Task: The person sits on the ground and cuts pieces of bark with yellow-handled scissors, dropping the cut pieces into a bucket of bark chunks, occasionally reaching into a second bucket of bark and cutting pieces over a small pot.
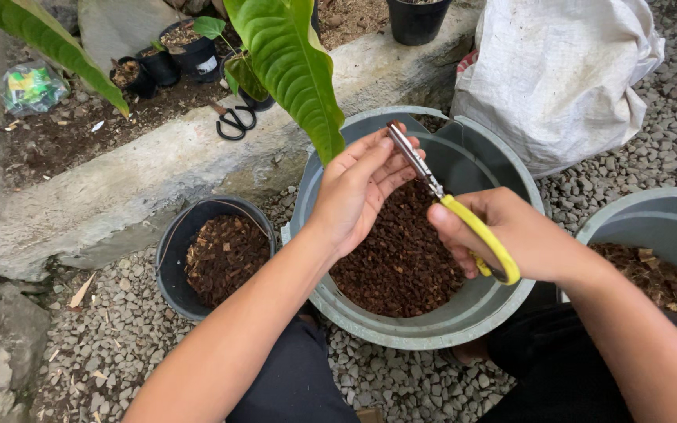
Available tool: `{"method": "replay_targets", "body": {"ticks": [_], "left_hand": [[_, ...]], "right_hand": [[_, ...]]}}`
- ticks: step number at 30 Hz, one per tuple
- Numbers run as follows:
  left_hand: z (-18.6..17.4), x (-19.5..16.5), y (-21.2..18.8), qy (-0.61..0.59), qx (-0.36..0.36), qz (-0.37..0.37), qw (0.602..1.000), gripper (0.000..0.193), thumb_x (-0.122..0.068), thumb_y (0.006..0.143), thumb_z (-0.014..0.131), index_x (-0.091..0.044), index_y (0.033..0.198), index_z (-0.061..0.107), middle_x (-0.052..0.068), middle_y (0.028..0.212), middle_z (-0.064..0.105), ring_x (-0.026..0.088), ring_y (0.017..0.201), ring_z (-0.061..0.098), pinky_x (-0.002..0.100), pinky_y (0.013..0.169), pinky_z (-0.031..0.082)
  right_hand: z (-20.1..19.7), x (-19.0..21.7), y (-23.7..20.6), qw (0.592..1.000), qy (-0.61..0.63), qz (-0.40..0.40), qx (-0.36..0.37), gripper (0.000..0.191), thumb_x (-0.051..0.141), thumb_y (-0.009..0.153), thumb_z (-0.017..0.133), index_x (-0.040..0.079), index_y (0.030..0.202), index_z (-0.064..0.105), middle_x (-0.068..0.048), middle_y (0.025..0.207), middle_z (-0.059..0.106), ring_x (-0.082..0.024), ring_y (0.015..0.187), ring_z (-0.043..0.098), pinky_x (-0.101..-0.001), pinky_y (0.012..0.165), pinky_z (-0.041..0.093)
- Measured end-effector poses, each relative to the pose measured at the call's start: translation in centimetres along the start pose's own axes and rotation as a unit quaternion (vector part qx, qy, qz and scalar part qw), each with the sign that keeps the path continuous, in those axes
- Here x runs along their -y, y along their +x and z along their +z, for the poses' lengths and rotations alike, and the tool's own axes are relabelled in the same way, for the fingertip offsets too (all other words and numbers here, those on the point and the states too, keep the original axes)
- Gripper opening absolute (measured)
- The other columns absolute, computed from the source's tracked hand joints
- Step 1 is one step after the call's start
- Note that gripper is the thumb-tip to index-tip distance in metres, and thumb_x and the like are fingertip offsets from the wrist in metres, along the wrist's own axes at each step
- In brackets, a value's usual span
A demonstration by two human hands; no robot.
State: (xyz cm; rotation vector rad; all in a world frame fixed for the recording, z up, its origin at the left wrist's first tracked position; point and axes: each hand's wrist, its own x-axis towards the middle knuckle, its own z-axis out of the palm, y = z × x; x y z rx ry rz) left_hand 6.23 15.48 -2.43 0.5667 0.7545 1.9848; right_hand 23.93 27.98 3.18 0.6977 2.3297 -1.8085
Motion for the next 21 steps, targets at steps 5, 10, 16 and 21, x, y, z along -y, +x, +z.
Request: {"method": "replay_targets", "body": {"ticks": [5,10,16,21], "left_hand": [[-0.5,-0.1,0.2,0.021,-0.023,0.001,1.0,0.026,-0.011,0.107,0.057,0.003,0.129,0.057,0.015,0.119,0.069,0.023,0.108,0.07,0.041,0.099,0.058],[-0.4,-0.1,0.1,0.051,0.007,0.005,0.999,0.029,-0.01,0.106,0.06,0.005,0.131,0.059,0.014,0.12,0.068,0.022,0.106,0.07,0.039,0.097,0.059],[0.0,0.2,0.0,0.132,-0.009,0.027,0.991,0.03,-0.013,0.105,0.061,0.006,0.129,0.061,0.014,0.117,0.07,0.021,0.102,0.072,0.036,0.092,0.06],[0.0,0.5,-0.1,0.194,-0.027,0.04,0.98,0.033,-0.013,0.103,0.065,0.006,0.129,0.061,0.013,0.114,0.071,0.019,0.1,0.071,0.034,0.09,0.06]], "right_hand": [[-1.1,1.0,-0.8,0.996,-0.072,0.018,-0.054,0.058,0.055,0.092,0.062,0.003,0.065,0.062,-0.002,0.05,0.058,-0.013,0.045,0.053,-0.0301,0.043,0.039],[-0.9,2.2,-1.0,0.966,-0.223,0.03,-0.125,0.06,0.058,0.088,0.068,0.001,0.069,0.068,-0.008,0.048,0.054,-0.016,0.046,0.049,-0.0364,0.046,0.041],[-0.4,3.0,-1.0,0.941,-0.303,-0.002,-0.15,0.063,0.062,0.084,0.07,0.0,0.073,0.07,-0.017,0.044,0.053,-0.025,0.041,0.049,-0.0429,0.048,0.045],[-0.2,3.2,-0.9,0.926,-0.346,0.013,-0.153,0.067,0.063,0.086,0.071,-0.003,0.073,0.068,-0.021,0.045,0.053,-0.03,0.041,0.049,-0.0444,0.051,0.046]]}}
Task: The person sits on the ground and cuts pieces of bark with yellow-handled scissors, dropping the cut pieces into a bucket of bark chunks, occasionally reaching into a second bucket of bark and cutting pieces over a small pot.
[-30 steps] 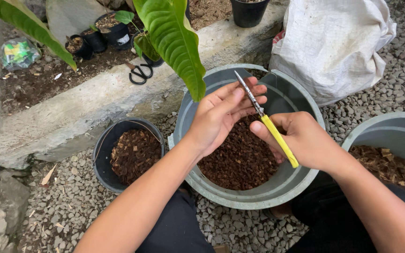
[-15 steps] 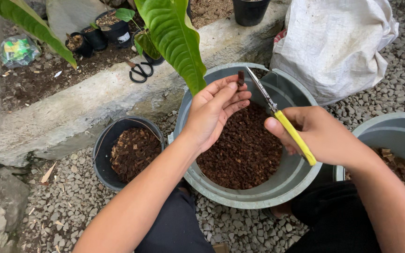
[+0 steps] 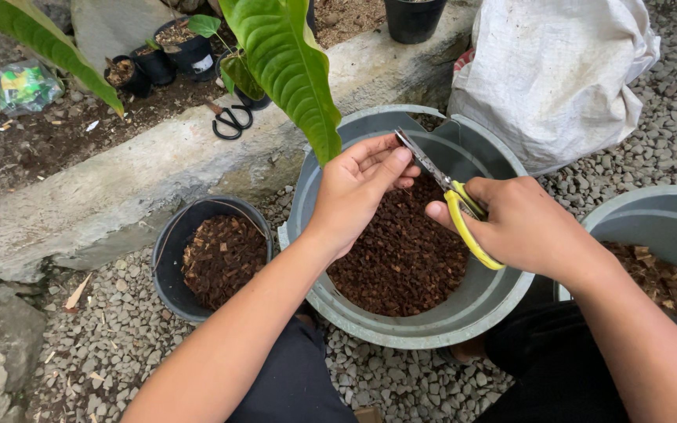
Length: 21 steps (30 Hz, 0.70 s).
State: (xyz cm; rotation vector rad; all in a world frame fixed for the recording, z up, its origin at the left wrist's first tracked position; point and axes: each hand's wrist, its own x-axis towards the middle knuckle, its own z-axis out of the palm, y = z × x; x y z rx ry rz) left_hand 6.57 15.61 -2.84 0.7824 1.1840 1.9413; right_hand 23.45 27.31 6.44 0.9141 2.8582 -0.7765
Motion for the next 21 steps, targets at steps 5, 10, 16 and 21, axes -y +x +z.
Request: {"method": "replay_targets", "body": {"ticks": [5,10,16,21], "left_hand": [[-0.3,0.5,0.4,-0.056,-0.01,-0.026,0.998,0.031,-0.013,0.102,0.066,0.006,0.126,0.061,0.01,0.109,0.071,0.017,0.096,0.071,0.033,0.087,0.061],[-0.9,0.7,0.6,-0.041,-0.012,-0.038,0.998,0.026,-0.013,0.103,0.064,0.004,0.122,0.063,0.008,0.106,0.071,0.012,0.091,0.069,0.028,0.08,0.058],[-1.0,0.8,0.5,0.086,0.004,-0.012,0.996,0.021,-0.011,0.1,0.068,0.003,0.114,0.064,0.006,0.098,0.07,0.012,0.084,0.068,0.026,0.073,0.057],[-0.7,0.3,0.3,0.065,0.008,-0.002,0.998,0.024,-0.014,0.099,0.07,0.002,0.117,0.065,0.003,0.1,0.071,0.009,0.085,0.066,0.024,0.074,0.056]], "right_hand": [[-0.1,0.1,0.0,0.999,0.04,0.01,0.024,0.064,0.063,0.084,0.07,0.0,0.072,0.069,-0.02,0.046,0.056,-0.028,0.044,0.052,-0.045,0.05,0.047],[-0.7,-0.4,0.1,1.0,0.01,-0.004,0.029,0.065,0.064,0.081,0.071,0.0,0.072,0.069,-0.018,0.046,0.057,-0.027,0.042,0.055,-0.0431,0.05,0.047],[-0.7,-0.9,0.2,0.999,-0.012,-0.012,0.039,0.069,0.065,0.082,0.071,-0.002,0.068,0.066,-0.019,0.045,0.055,-0.029,0.041,0.052,-0.0434,0.049,0.046],[-0.5,-1.2,0.3,0.999,0.008,0.002,0.041,0.067,0.064,0.083,0.071,-0.001,0.07,0.068,-0.017,0.045,0.054,-0.024,0.043,0.05,-0.0418,0.049,0.045]]}}
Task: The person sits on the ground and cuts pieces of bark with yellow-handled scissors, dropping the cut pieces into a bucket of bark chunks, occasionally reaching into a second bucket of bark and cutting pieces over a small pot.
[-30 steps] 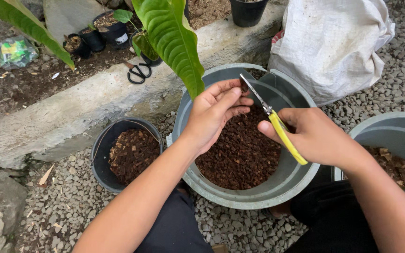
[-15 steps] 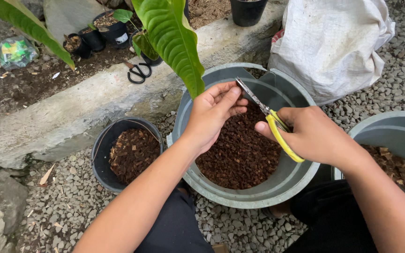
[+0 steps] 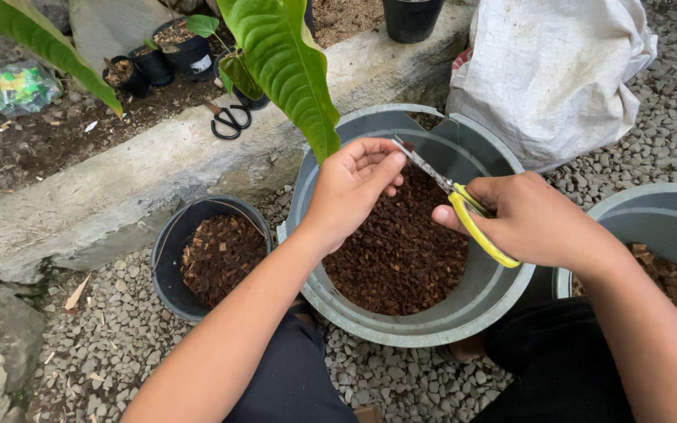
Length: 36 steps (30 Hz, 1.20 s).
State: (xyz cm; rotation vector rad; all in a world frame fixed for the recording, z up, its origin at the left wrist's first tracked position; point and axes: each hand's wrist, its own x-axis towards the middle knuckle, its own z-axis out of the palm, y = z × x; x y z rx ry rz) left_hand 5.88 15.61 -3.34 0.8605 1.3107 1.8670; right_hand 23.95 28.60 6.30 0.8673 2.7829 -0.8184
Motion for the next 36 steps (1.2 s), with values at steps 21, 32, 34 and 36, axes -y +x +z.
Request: {"method": "replay_targets", "body": {"ticks": [21,32,34,36], "left_hand": [[1.9,-0.9,-1.4,0.139,-0.022,0.007,0.99,0.017,-0.008,0.094,0.073,0.005,0.105,0.072,0.002,0.091,0.075,0.004,0.078,0.067,0.019,0.069,0.055],[0.9,0.2,-0.9,0.088,-0.06,-0.046,0.993,0.021,-0.013,0.094,0.072,0.004,0.106,0.074,0.002,0.086,0.074,0.005,0.069,0.064,0.021,0.061,0.054],[0.7,0.3,-0.9,0.071,-0.074,-0.069,0.992,0.021,-0.012,0.093,0.073,0.005,0.105,0.074,0.003,0.085,0.073,0.006,0.068,0.063,0.022,0.061,0.054],[0.6,0.3,-1.0,0.075,-0.08,-0.1,0.989,0.021,-0.012,0.092,0.073,0.005,0.104,0.074,0.003,0.083,0.072,0.006,0.067,0.063,0.022,0.06,0.054]], "right_hand": [[1.6,0.2,0.7,0.996,0.055,-0.003,0.067,0.062,0.064,0.088,0.063,0.001,0.089,0.06,-0.016,0.06,0.061,-0.025,0.057,0.058,-0.0422,0.059,0.048],[3.5,-0.4,2.7,0.994,0.093,-0.028,0.044,0.06,0.055,0.087,0.066,-0.002,0.068,0.066,-0.013,0.051,0.059,-0.019,0.048,0.055,-0.0395,0.051,0.045],[4.1,-0.4,3.0,0.992,0.107,-0.028,0.053,0.058,0.053,0.088,0.066,-0.001,0.068,0.066,-0.012,0.051,0.058,-0.017,0.049,0.054,-0.0396,0.051,0.045],[4.5,-0.5,3.1,0.992,0.11,-0.025,0.06,0.057,0.053,0.089,0.066,0.0,0.068,0.067,-0.011,0.051,0.058,-0.017,0.049,0.054,-0.0389,0.05,0.045]]}}
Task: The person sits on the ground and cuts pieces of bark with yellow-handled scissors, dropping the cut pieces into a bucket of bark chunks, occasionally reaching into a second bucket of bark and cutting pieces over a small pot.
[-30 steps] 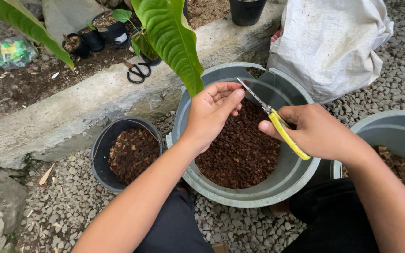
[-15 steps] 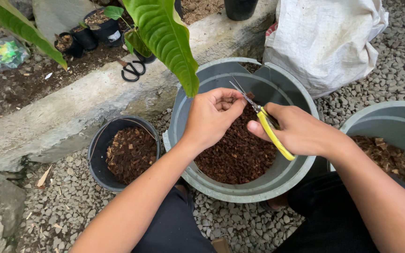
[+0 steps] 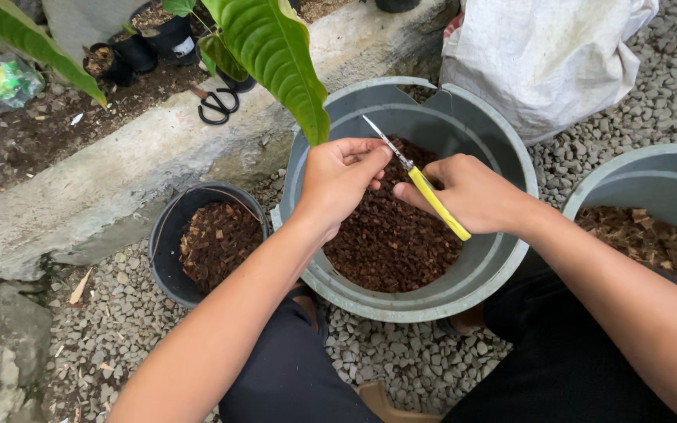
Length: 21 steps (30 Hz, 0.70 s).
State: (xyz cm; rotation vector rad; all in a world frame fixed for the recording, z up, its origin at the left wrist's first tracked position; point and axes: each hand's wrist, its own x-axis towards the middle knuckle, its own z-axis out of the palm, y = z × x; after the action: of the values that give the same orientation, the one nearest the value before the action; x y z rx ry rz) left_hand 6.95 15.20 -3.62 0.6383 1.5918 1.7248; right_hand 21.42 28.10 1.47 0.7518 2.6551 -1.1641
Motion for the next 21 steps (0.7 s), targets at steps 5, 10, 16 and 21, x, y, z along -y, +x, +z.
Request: {"method": "replay_targets", "body": {"ticks": [5,10,16,21], "left_hand": [[-0.8,0.0,0.1,0.017,-0.011,-0.03,0.999,0.021,-0.011,0.092,0.073,0.006,0.104,0.075,0.005,0.082,0.072,0.008,0.067,0.064,0.023,0.061,0.056],[-2.1,0.3,0.6,0.036,0.028,-0.011,0.999,0.026,-0.012,0.092,0.074,0.006,0.111,0.072,0.007,0.09,0.074,0.01,0.074,0.068,0.024,0.066,0.059],[-2.2,0.6,1.1,-0.022,0.052,0.047,0.997,0.028,-0.009,0.097,0.068,0.007,0.12,0.067,0.012,0.109,0.076,0.015,0.097,0.077,0.026,0.085,0.063],[-1.5,-0.4,0.7,-0.054,0.026,0.083,0.995,0.028,-0.01,0.098,0.069,0.006,0.121,0.068,0.012,0.111,0.075,0.016,0.097,0.075,0.027,0.083,0.062]], "right_hand": [[0.5,-0.3,-0.3,0.995,0.069,0.057,0.038,0.06,0.052,0.088,0.067,-0.003,0.064,0.067,-0.009,0.048,0.06,-0.019,0.042,0.061,-0.0355,0.046,0.048],[-0.8,-0.3,-0.8,0.999,0.024,0.04,0.003,0.063,0.057,0.087,0.071,-0.002,0.064,0.07,-0.008,0.047,0.061,-0.016,0.042,0.063,-0.0328,0.045,0.05],[-1.6,0.2,-2.0,0.998,-0.017,0.047,-0.047,0.062,0.061,0.086,0.071,0.0,0.075,0.075,-0.011,0.051,0.06,-0.016,0.05,0.056,-0.0361,0.052,0.046],[-1.1,0.7,-2.1,0.998,0.006,0.01,-0.063,0.056,0.059,0.085,0.067,0.004,0.094,0.073,-0.01,0.064,0.068,-0.016,0.061,0.063,-0.0328,0.058,0.05]]}}
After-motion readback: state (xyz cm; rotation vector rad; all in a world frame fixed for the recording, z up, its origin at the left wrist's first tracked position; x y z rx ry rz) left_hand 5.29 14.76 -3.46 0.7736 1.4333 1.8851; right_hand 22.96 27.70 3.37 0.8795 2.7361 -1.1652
